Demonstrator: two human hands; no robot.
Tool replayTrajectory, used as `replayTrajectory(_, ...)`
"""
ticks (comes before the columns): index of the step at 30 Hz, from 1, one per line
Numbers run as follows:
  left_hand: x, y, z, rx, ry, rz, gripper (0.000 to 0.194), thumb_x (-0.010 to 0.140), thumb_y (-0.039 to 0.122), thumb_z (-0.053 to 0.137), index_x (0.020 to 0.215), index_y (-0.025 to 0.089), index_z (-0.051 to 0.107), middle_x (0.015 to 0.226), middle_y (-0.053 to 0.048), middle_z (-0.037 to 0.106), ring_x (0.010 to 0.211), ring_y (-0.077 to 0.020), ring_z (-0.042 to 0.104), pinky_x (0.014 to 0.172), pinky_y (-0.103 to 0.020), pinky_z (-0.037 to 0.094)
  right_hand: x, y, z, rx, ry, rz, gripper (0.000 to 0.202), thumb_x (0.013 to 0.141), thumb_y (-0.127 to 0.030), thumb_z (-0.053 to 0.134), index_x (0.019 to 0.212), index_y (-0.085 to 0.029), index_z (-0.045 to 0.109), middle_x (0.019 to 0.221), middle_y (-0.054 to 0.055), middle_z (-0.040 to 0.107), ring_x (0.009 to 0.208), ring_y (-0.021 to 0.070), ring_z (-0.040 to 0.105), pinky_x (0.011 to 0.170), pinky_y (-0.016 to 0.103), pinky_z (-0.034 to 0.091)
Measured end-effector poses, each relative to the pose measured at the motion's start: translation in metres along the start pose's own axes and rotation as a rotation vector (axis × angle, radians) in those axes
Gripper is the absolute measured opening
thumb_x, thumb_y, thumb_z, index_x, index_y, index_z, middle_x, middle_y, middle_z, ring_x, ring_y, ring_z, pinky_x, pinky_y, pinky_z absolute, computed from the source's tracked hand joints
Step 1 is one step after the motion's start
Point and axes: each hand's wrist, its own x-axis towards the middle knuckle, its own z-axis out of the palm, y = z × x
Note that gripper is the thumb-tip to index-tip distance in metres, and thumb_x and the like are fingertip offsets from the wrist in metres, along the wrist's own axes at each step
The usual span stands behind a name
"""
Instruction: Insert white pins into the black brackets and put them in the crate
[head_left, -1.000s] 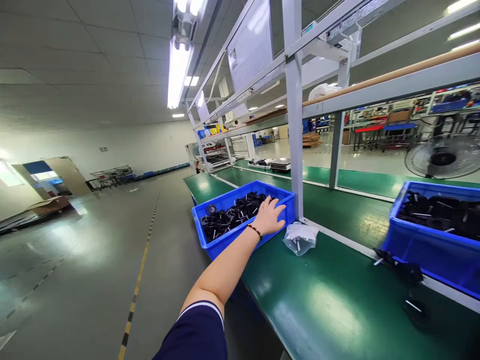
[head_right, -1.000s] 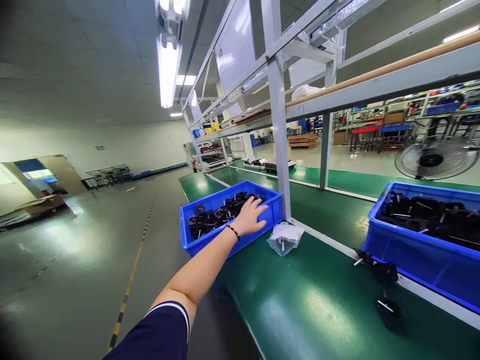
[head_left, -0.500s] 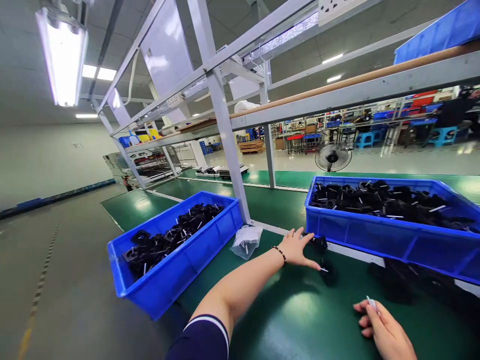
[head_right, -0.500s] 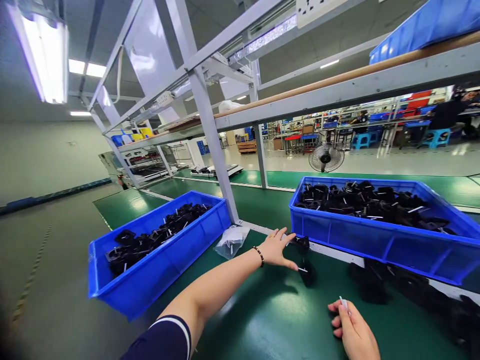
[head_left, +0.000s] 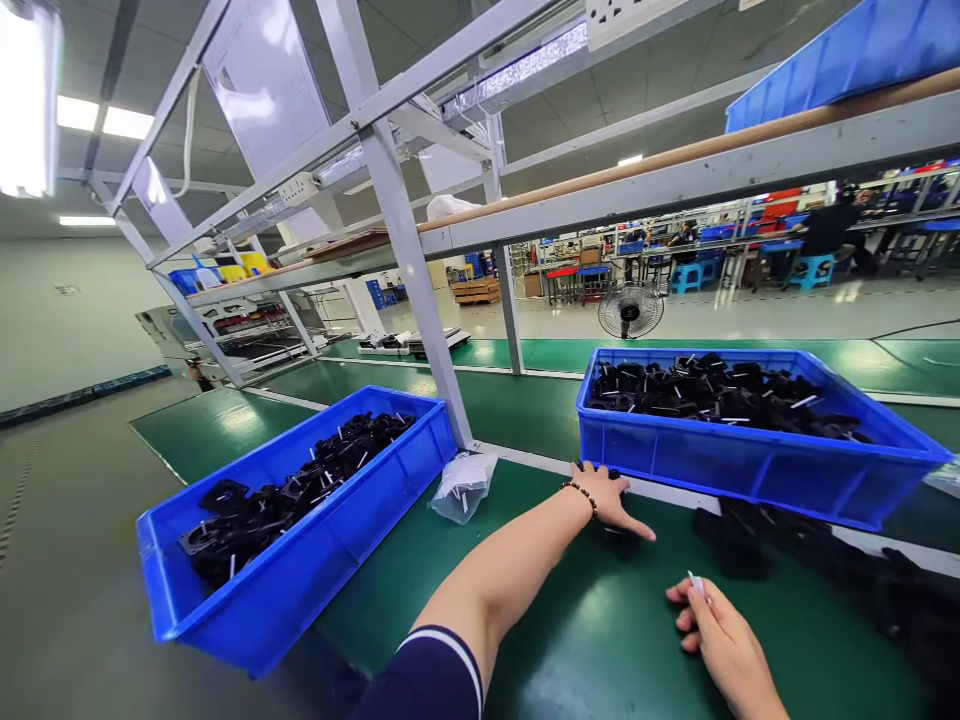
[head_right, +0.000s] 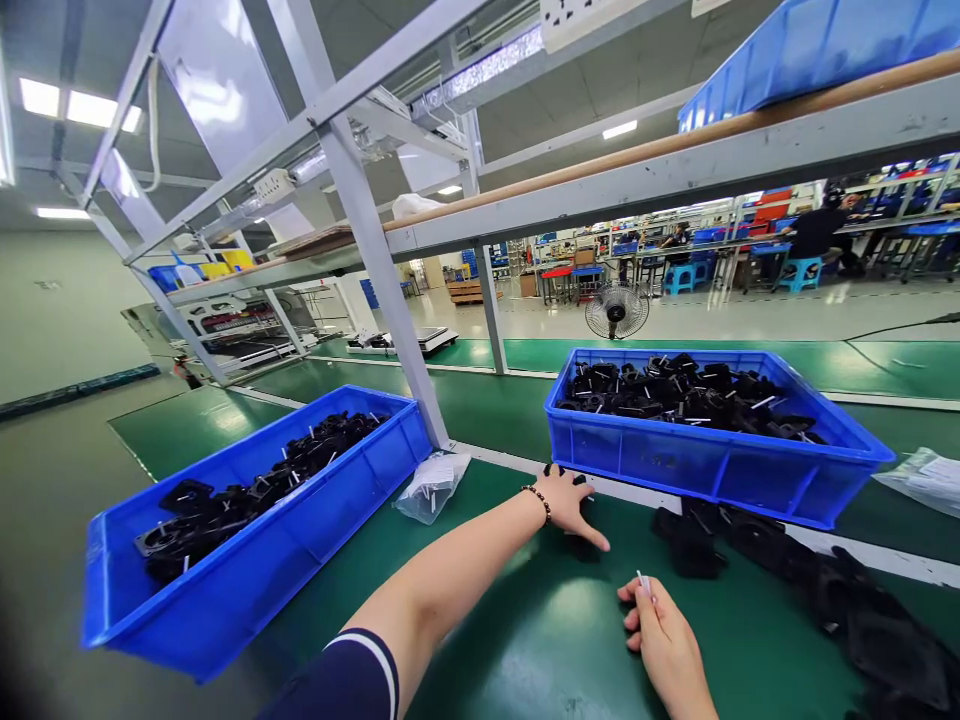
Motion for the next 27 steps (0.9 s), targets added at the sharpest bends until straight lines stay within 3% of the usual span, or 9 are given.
replayTrajectory(3,-0.018,0.012,0.009,0.086,-0.040,0.037,0.098,0.046,0.080,0.051,0.128,0.027,0.039,0.133,-0.016,0.035,0.124,-0.0465,0.019,0.090,-0.069,0.021,-0.001,-0.004,0.000,0.002,-0.005,0.003,0.056,0.067,-0.072,0.044,0.074,-0.017,0.056,0.055,0.000,0.055,0.044,0.0123,0.049,0.042,0.026,0.043)
replayTrajectory(6,-0.025,0.017,0.022,0.149,0.024,0.041,0.087,0.049,0.070,0.059,0.121,0.024,0.045,0.125,-0.016,0.041,0.121,-0.0459,0.023,0.083,-0.064,0.034,-0.002,-0.005,0.000,-0.005,-0.002,0.002,0.056,0.067,-0.072,0.043,0.073,-0.018,0.056,0.051,-0.002,0.052,0.042,0.0120,0.048,0.042,0.025,0.043)
replayTrajectory(9,-0.021,0.010,0.028,0.151,0.098,0.057,0.069,0.055,0.061,0.058,0.114,0.026,0.050,0.114,-0.013,0.048,0.115,-0.0404,0.032,0.076,-0.055,0.042,-0.002,-0.003,0.000,-0.003,-0.007,-0.007,0.055,0.067,-0.071,0.044,0.074,-0.017,0.056,0.053,-0.002,0.052,0.043,0.0120,0.049,0.042,0.025,0.043)
replayTrajectory(16,-0.016,-0.012,0.027,0.149,0.151,0.097,0.038,0.064,0.049,0.057,0.094,0.025,0.060,0.102,-0.010,0.052,0.105,-0.0304,0.042,0.074,-0.047,0.044,-0.002,-0.001,-0.003,0.014,-0.003,-0.007,0.052,0.070,-0.068,0.044,0.074,-0.017,0.057,0.052,-0.002,0.052,0.043,0.0118,0.050,0.043,0.025,0.045)
replayTrajectory(22,-0.047,-0.017,0.042,0.131,0.267,0.095,0.037,0.070,0.051,0.057,0.096,0.026,0.059,0.106,-0.006,0.052,0.108,-0.0267,0.040,0.077,-0.041,0.044,-0.001,-0.002,-0.004,0.005,0.010,-0.019,0.054,0.067,-0.068,0.048,0.073,-0.016,0.058,0.051,-0.001,0.053,0.044,0.0134,0.051,0.043,0.027,0.046)
replayTrajectory(27,-0.083,-0.036,0.051,0.104,0.423,0.082,0.038,0.067,0.053,0.063,0.090,0.023,0.061,0.103,-0.006,0.054,0.105,-0.0252,0.040,0.076,-0.036,0.044,0.005,0.010,-0.008,0.021,-0.006,-0.006,0.055,0.066,-0.070,0.050,0.075,-0.016,0.060,0.061,0.003,0.059,0.048,0.0149,0.054,0.044,0.029,0.049)
